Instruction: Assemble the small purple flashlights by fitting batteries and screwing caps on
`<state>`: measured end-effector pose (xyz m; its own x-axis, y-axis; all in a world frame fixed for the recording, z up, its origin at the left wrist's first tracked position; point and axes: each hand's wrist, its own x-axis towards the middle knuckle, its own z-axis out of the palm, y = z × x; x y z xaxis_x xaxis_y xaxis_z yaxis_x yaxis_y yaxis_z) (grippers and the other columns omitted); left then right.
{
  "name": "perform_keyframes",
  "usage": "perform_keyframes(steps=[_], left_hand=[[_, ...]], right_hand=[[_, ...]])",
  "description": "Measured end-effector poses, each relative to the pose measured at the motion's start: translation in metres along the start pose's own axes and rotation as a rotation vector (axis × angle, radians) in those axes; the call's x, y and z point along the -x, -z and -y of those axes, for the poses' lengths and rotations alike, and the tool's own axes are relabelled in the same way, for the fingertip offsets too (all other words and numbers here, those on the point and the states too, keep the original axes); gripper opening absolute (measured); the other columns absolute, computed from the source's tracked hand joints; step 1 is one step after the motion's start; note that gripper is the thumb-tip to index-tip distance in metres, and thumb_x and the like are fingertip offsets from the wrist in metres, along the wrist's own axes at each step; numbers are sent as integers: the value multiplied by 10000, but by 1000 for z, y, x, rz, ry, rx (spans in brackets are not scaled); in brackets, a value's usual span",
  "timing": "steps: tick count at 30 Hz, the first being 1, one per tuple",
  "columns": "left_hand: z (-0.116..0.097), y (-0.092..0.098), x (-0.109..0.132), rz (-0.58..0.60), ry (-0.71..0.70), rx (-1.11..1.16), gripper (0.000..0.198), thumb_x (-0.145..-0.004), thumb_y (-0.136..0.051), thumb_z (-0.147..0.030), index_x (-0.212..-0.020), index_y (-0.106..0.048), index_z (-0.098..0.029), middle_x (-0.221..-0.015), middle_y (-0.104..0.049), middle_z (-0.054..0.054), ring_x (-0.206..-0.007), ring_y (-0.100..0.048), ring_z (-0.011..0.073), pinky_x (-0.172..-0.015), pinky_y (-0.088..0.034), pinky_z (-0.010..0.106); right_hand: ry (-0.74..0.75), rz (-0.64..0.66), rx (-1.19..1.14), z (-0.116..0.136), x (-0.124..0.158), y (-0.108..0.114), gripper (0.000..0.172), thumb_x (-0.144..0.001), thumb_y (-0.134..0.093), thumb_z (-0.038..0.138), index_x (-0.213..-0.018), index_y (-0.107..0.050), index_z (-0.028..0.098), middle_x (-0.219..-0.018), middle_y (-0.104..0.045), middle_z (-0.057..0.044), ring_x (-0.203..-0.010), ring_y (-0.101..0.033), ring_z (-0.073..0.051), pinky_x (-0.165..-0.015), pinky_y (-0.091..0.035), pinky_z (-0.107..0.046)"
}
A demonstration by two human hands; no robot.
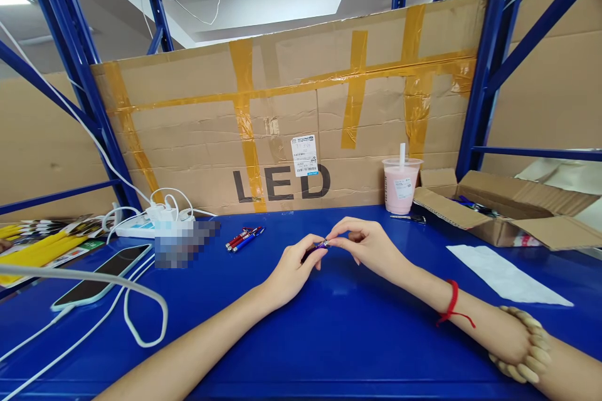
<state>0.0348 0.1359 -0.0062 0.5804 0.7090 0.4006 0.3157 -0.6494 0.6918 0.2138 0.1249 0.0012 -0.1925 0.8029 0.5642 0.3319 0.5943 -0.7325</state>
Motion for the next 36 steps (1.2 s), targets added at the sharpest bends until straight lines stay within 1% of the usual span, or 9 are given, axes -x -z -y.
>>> perform_keyframes(steps=[2,4,7,11,13,18,25,32,36], left_hand=[[-1,0,1,-2,-14,-21,219,-906,-376,-295,-931,-554,-169,-642,-509,-26,-609,-462,123,-607,-351,226],[0,0,2,-7,-37,-54,231,-910,-375,-287,-937,-572,-169,-632,-505,-25,-598,-463,123,-603,-356,223],[3,-1,4,-12,-100,-113,265,-917,-376,-274,-911,-615,-162,-617,-504,-16,-583,-461,124,-601,-364,225],[8,-2,7,-5,-179,-169,286,-918,-380,-247,-933,-652,-159,-642,-538,5,-582,-464,129,-595,-369,230],[8,-3,8,-4,-202,-181,279,-916,-386,-228,-950,-655,-164,-650,-548,6,-578,-461,125,-585,-362,227],[7,-2,9,-13,-218,-176,269,-903,-428,-223,-839,-682,-160,-629,-543,10,-561,-447,119,-540,-330,217],[10,-3,8,-58,-206,-149,224,-868,-491,-190,-860,-712,-154,-605,-542,12,-550,-451,118,-538,-337,216],[11,-3,7,-91,-234,-162,227,-855,-514,-175,-950,-720,-170,-633,-575,25,-590,-506,134,-576,-378,224],[12,-4,7,-138,-231,-171,240,-853,-524,-174,-1004,-709,-188,-667,-593,30,-616,-538,141,-603,-404,230]], right_hand=[[-26,1,-9,0,-1,0,219,-719,-655,376,-701,-666,158,-791,-636,-30,-336,-421,-24,-316,-321,-192],[-88,19,-16,1,-1,2,214,-700,-667,365,-688,-667,152,-769,-646,-30,-326,-413,-23,-299,-307,-182],[-194,90,5,2,-3,5,218,-671,-685,363,-687,-681,146,-675,-650,-21,-315,-403,-31,-271,-294,-165],[-260,173,25,0,-3,9,194,-639,-703,335,-682,-701,146,-608,-637,-1,-320,-401,-37,-247,-306,-147],[-286,182,35,-2,-2,9,188,-621,-717,323,-669,-702,142,-594,-632,4,-318,-387,-33,-239,-302,-143],[-300,197,29,-6,0,7,176,-600,-731,310,-639,-703,140,-559,-614,14,-309,-358,-26,-234,-278,-140],[-337,157,53,-3,2,1,164,-608,-723,312,-620,-697,150,-434,-526,43,-282,-341,-34,-232,-249,-149],[-426,166,74,0,3,1,214,-596,-729,352,-630,-704,142,-444,-526,39,-280,-320,-27,-238,-272,-156],[-455,179,62,1,2,1,243,-624,-708,378,-677,-722,141,-540,-592,13,-297,-326,-14,-252,-279,-148]])
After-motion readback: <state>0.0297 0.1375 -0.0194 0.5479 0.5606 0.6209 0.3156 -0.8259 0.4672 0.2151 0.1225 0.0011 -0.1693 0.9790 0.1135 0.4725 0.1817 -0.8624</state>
